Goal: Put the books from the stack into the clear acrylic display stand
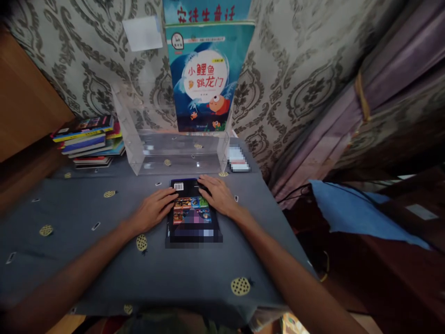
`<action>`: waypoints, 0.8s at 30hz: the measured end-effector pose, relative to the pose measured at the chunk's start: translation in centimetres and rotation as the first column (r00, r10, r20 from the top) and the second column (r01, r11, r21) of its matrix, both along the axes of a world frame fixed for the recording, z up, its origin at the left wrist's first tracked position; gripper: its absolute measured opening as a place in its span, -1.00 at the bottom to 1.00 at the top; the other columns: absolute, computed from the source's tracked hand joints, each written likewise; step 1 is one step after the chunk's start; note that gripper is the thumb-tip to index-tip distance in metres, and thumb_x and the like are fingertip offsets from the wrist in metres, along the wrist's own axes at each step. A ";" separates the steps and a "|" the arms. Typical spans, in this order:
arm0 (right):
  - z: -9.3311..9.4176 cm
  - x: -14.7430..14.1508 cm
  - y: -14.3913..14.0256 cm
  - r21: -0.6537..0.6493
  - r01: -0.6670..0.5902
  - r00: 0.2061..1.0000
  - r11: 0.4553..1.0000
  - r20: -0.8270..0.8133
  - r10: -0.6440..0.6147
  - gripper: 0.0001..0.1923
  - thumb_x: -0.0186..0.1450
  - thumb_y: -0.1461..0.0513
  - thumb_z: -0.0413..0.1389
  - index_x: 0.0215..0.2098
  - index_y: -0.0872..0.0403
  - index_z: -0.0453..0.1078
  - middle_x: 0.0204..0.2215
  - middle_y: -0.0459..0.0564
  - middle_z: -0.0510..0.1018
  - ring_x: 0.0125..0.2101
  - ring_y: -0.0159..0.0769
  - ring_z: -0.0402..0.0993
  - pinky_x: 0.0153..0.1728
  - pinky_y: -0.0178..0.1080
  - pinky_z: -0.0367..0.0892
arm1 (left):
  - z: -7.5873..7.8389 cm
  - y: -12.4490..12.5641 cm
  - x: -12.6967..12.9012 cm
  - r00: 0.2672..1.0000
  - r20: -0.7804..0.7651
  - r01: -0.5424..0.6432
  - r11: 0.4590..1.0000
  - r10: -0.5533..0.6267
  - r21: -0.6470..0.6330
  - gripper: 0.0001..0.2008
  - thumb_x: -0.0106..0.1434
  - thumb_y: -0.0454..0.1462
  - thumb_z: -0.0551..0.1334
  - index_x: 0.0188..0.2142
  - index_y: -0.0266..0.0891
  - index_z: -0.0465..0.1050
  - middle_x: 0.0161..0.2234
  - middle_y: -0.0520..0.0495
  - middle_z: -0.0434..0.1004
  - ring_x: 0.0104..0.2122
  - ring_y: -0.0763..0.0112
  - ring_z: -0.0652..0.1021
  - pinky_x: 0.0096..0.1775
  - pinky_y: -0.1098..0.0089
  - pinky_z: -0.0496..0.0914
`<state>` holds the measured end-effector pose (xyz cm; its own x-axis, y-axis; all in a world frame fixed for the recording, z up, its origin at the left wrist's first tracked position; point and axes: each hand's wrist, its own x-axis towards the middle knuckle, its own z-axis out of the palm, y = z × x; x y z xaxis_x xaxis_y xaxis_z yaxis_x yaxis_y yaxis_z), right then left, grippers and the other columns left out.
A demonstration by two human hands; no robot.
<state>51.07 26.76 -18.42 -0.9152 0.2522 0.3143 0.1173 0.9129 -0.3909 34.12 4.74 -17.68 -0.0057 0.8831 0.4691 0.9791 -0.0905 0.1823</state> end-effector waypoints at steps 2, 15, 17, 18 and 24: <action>0.0 -0.1 0.0 0.000 -0.003 1.000 1.000 0.005 0.003 -0.55 0.46 0.11 -0.10 0.22 0.07 0.32 0.25 0.16 0.36 0.27 -0.06 0.25 0.27 0.15 0.15 | -0.1 0.0 -0.1 1.000 0.009 -0.002 1.000 0.002 -0.001 -0.71 0.43 -0.29 0.10 0.08 -0.31 0.43 0.10 -0.25 0.49 0.12 0.21 0.49 0.14 0.07 0.42; 0.5 2.5 -2.6 0.057 -0.026 0.995 0.998 0.098 0.020 -0.53 0.46 0.21 -0.15 0.29 0.11 0.24 0.31 0.16 0.27 0.34 -0.09 0.11 0.29 0.16 0.13 | -0.4 -0.1 -0.2 1.000 -0.015 -0.014 1.000 0.014 0.018 -0.69 0.45 -0.25 0.06 0.09 -0.25 0.43 0.11 -0.20 0.50 0.11 0.21 0.51 0.12 0.05 0.44; 0.6 3.6 -3.4 0.060 -0.041 0.995 0.997 0.099 0.035 -0.53 0.47 0.21 -0.14 0.31 0.08 0.22 0.31 0.13 0.27 0.34 -0.11 0.12 0.29 0.16 0.13 | -0.4 -0.1 -0.2 1.000 -0.016 -0.017 1.000 0.017 0.015 -0.69 0.45 -0.25 0.06 0.09 -0.24 0.43 0.11 -0.20 0.50 0.11 0.21 0.51 0.12 0.05 0.44; 0.6 4.2 -3.9 0.062 -0.047 0.994 0.997 0.098 0.041 -0.53 0.47 0.21 -0.14 0.31 0.06 0.22 0.32 0.12 0.27 0.34 -0.12 0.12 0.29 0.16 0.13 | -0.4 -0.2 -0.2 1.000 -0.017 -0.015 1.000 0.016 0.015 -0.69 0.45 -0.25 0.06 0.09 -0.24 0.44 0.11 -0.20 0.50 0.11 0.21 0.51 0.12 0.06 0.44; 1.0 7.7 -6.5 0.063 -0.078 0.990 0.995 0.126 0.069 -0.50 0.48 0.17 -0.11 0.37 -0.05 0.13 0.34 0.07 0.22 0.35 -0.13 0.07 0.30 0.18 0.10 | -0.5 -1.0 0.3 0.999 -0.018 0.038 0.999 -0.037 0.012 -0.68 0.45 -0.26 0.06 0.10 -0.24 0.44 0.12 -0.21 0.50 0.12 0.21 0.50 0.11 0.05 0.44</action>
